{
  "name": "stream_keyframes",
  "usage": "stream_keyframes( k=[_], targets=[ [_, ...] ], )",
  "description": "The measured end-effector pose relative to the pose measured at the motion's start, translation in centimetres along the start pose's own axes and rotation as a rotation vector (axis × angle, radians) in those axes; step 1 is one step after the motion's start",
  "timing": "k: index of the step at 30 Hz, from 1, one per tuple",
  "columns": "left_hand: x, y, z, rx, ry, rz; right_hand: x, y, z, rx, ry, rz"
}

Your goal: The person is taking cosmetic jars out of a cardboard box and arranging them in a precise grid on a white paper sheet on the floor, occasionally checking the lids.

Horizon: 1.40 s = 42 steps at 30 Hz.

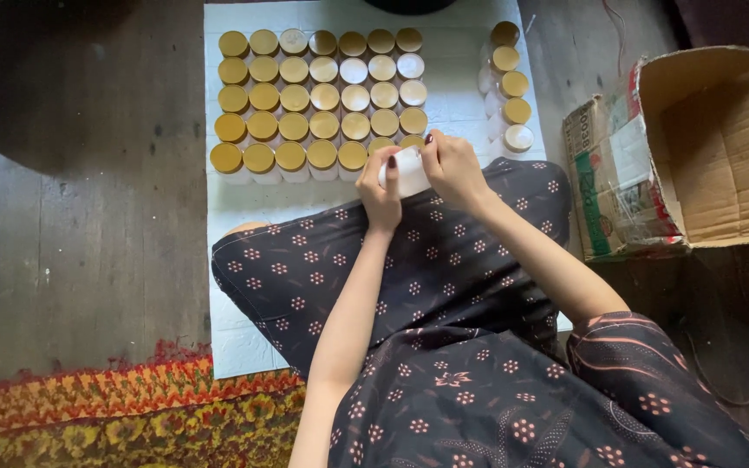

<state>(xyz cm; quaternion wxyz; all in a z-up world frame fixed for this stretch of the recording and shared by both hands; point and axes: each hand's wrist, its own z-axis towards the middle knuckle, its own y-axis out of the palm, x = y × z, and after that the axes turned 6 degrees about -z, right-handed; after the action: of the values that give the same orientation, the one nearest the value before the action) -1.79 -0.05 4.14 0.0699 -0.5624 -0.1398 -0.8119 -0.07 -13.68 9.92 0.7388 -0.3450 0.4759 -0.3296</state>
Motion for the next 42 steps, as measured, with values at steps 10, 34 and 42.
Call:
stream_keyframes(
  k=[10, 34, 42],
  targets=[
    [-5.7, -0.7, 1.0, -0.145, -1.018, -0.356, 4.9, 4.0, -0.6, 0.23, -0.676, -0.306],
    [-2.4, 0.0, 0.2, 0.157, -0.166, 0.016, 3.9, 4.8, -3.9, -0.245, 0.401, 0.745],
    [-1.4, 0.6, 0.4, -0.237, -0.57, 0.153, 3.8, 3.6, -3.7, -0.038, 0.433, 0.83]
  ],
)
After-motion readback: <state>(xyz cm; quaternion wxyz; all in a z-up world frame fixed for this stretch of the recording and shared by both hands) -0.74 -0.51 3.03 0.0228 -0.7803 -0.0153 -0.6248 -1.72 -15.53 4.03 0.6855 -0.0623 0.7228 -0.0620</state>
